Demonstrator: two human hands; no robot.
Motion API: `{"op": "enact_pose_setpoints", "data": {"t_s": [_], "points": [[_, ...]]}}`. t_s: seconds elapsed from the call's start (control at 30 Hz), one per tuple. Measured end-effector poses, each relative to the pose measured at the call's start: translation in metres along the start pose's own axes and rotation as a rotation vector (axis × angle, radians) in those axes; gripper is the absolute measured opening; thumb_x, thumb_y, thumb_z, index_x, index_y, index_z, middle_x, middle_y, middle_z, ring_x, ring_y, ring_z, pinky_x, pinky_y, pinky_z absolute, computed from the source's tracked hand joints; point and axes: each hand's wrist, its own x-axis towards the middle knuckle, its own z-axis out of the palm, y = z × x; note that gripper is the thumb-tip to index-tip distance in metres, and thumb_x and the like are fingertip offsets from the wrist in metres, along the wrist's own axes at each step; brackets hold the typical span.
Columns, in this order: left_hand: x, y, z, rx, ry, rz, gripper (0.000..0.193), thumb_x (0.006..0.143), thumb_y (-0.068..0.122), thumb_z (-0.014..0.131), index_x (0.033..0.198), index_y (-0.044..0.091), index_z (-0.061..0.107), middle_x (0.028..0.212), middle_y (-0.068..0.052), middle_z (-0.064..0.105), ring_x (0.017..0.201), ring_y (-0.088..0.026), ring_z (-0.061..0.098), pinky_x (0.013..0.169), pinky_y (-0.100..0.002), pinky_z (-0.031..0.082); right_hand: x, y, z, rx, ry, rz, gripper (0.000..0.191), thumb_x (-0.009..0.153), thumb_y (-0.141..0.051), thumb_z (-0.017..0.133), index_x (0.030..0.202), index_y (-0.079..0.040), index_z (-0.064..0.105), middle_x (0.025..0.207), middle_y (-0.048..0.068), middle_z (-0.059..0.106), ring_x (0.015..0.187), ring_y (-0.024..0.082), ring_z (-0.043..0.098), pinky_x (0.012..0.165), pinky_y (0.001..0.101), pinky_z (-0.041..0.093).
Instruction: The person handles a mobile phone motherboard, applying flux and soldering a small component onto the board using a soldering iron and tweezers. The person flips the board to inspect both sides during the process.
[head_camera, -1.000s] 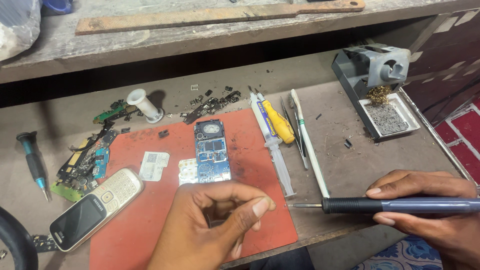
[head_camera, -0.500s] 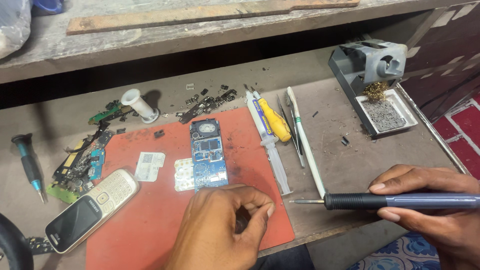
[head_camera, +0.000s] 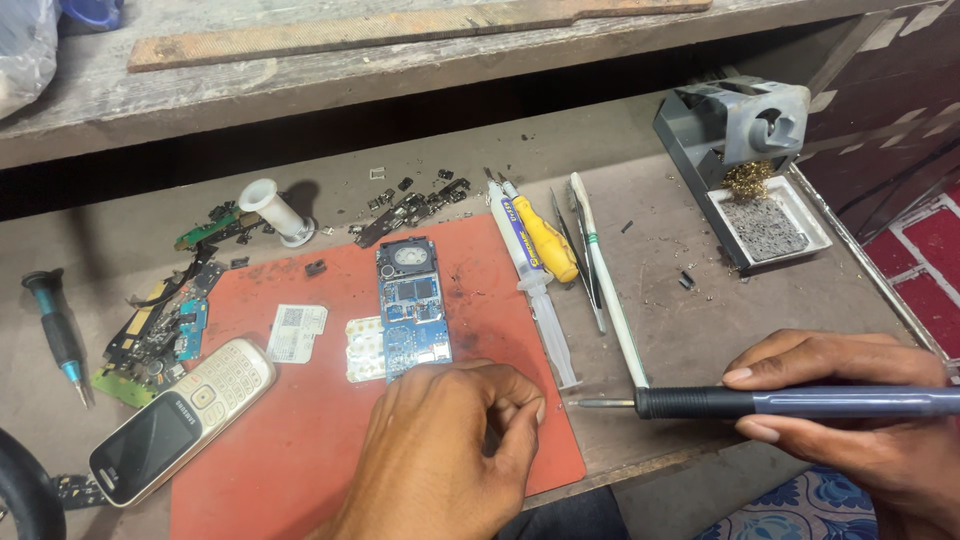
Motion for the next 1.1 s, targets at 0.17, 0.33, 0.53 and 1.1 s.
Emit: {"op": "enact_pose_setpoints", "data": {"t_s": [0.17, 0.33, 0.53, 1.1], "points": [[0.000, 0.000, -0.001, 0.028, -0.004, -0.011, 0.009, 0.083, 0.017, 0.072, 0.082, 0.012, 0.079, 0.070, -0.007, 0.074, 0.064, -0.026, 0.072, 0.063, -0.039, 0.055, 0.004, -0.001, -0.001, -0.077, -0.032, -0.010, 0.031, 0.074, -0.008, 0.088, 0.103, -0.002, 0.079, 0.094, 0.020, 0.077, 0.080, 0.027, 0.077, 0.062, 0.0348, 0.068], [0.000, 0.002, -0.002, 0.042, -0.021, 0.002, 0.009, 0.083, 0.017, 0.071, 0.082, 0.011, 0.078, 0.070, -0.008, 0.073, 0.066, -0.028, 0.072, 0.064, -0.041, 0.054, 0.004, -0.001, -0.002, -0.093, -0.043, -0.040, 0.033, 0.073, -0.011, 0.089, 0.104, -0.003, 0.082, 0.095, 0.019, 0.078, 0.080, 0.027, 0.081, 0.064, 0.0344, 0.067], [0.003, 0.005, -0.007, 0.092, -0.059, 0.029, 0.010, 0.083, 0.014, 0.069, 0.082, 0.008, 0.078, 0.070, -0.011, 0.073, 0.068, -0.030, 0.072, 0.067, -0.044, 0.055, 0.005, 0.001, -0.001, -0.111, -0.032, -0.035, 0.033, 0.073, -0.011, 0.089, 0.104, -0.003, 0.082, 0.095, 0.019, 0.078, 0.080, 0.027, 0.082, 0.064, 0.0351, 0.068], [0.003, 0.010, -0.005, 0.199, -0.023, 0.107, 0.007, 0.080, 0.013, 0.070, 0.081, 0.009, 0.075, 0.080, -0.013, 0.071, 0.083, -0.034, 0.067, 0.078, -0.049, 0.051, 0.006, 0.004, -0.002, -0.118, -0.059, -0.053, 0.032, 0.074, -0.012, 0.089, 0.104, -0.005, 0.083, 0.096, 0.016, 0.078, 0.081, 0.024, 0.079, 0.064, 0.0335, 0.068]]}}
